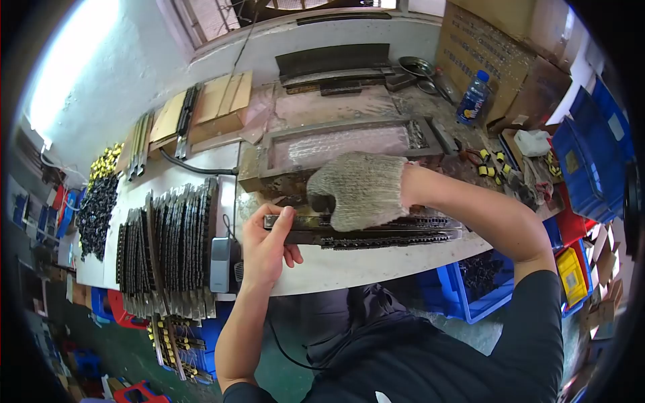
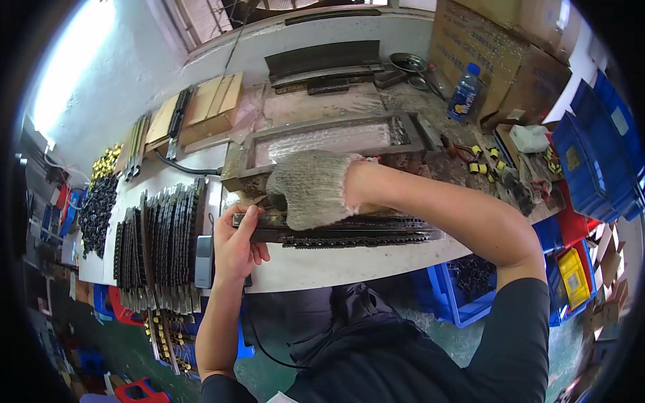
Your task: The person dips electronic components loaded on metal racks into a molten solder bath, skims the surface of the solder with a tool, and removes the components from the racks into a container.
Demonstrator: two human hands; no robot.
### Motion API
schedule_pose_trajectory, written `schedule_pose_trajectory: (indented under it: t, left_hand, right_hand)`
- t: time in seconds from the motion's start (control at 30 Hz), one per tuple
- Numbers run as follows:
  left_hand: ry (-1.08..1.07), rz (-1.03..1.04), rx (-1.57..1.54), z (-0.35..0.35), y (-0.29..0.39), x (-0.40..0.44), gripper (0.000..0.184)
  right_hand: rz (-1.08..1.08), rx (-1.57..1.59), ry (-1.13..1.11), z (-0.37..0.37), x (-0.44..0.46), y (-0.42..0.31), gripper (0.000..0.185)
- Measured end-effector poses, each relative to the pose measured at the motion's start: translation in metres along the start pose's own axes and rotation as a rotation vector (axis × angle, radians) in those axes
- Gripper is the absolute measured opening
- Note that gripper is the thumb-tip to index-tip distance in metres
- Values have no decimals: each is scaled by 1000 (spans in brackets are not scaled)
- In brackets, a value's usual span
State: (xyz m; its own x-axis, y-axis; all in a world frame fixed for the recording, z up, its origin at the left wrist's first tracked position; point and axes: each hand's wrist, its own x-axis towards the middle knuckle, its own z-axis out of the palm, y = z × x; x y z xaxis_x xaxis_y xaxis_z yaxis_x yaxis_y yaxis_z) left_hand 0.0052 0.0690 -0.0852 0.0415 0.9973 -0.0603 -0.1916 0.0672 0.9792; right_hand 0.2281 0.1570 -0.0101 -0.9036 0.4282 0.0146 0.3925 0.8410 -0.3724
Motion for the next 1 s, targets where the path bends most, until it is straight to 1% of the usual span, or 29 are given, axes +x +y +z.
schedule_pose_trajectory:
  t: [0.03,0.1,0.13,0.23,0.27,0.3,0.37,0.43,0.5,0.53,0.6,0.63,0.7,0.73,0.83,0.9,0.93,1.0]
  left_hand:
    - [12,-2,5,0,-2,0,24]
    - [34,5,2,4,-7,2,23]
    - [30,0,24,5,-9,3,23]
    - [10,5,46,9,-13,9,23]
    - [3,9,14,11,-15,12,24]
    - [-8,3,14,15,-15,14,24]
    - [-4,29,39,18,-13,16,24]
    - [-18,29,25,19,-13,19,25]
    - [-13,71,51,24,-13,19,26]
    - [-14,70,54,25,-14,19,26]
    - [3,77,30,25,-16,20,25]
    - [8,77,39,25,-16,19,25]
    - [10,116,66,26,-14,17,24]
    - [-11,126,38,22,-17,18,24]
    - [28,168,92,24,-18,14,24]
    - [14,167,90,20,-17,10,25]
    - [19,177,98,22,-16,10,25]
    - [8,181,90,22,-17,9,24]
  right_hand:
    - [22,1,3,-3,1,-3,40]
    - [133,119,-120,-15,0,-7,38]
    - [5,132,16,-10,-5,-1,36]
    - [169,128,-12,-9,-12,-1,34]
    - [136,122,47,-4,-12,4,35]
    - [148,125,51,-9,-16,1,35]
    - [307,120,20,-20,-19,-11,36]
    - [323,132,27,-20,-18,-6,37]
    - [347,125,19,-22,-21,-5,36]
    - [347,128,21,-18,-21,-1,36]
    - [256,40,152,-10,-19,5,35]
    - [249,45,157,-12,-18,4,35]
    - [321,118,-14,-20,-17,2,38]
    - [308,116,-12,-20,-17,2,38]
    - [279,122,27,-18,-20,2,41]
    - [283,210,29,-17,-22,1,41]
    - [275,200,26,-16,-23,5,41]
    - [127,206,117,-8,-23,10,39]
